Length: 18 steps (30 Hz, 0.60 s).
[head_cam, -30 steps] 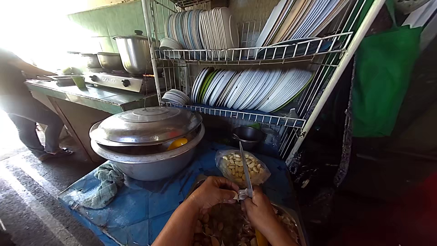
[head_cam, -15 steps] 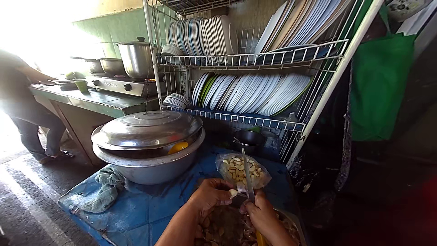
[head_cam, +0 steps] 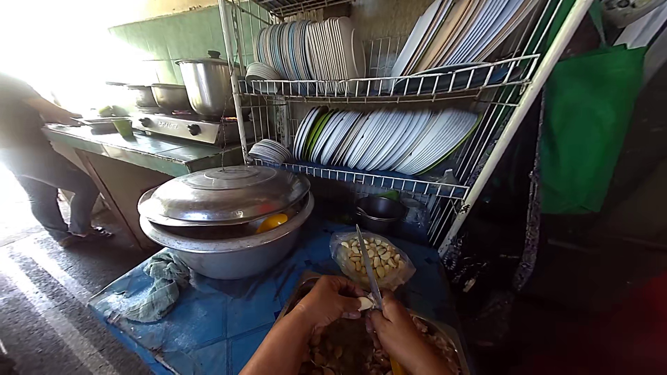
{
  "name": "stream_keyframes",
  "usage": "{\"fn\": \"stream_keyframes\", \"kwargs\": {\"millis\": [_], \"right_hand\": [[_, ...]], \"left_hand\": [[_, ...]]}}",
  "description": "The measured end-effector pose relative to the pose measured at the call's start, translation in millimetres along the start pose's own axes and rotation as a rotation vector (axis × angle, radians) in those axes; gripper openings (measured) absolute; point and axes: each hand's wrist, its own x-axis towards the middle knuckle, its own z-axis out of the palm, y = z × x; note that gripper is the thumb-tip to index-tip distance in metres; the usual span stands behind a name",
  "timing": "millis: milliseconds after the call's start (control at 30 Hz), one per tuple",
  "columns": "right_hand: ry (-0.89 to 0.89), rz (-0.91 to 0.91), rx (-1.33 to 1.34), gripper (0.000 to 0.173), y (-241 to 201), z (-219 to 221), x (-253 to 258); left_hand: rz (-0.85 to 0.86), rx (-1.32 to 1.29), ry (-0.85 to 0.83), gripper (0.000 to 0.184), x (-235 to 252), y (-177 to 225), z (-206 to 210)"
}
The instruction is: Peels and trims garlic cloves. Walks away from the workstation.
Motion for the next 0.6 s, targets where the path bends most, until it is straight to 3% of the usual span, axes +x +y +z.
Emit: {"fn": "stream_keyframes", "kwargs": {"millis": [300,600], "right_hand": [[0.024,-0.004,0.036,0.021,-1.0,-1.0,-2.0],[0.057,-0.029,0.069,0.021,1.5,0.2,-1.0]], "left_hand": [[0.029,-0.082,-0.18,0.023,-2.9,2.2,-4.8],[-0.003,-0.077,-0.086,0.024,-1.3,0.7,-0.3]]}}
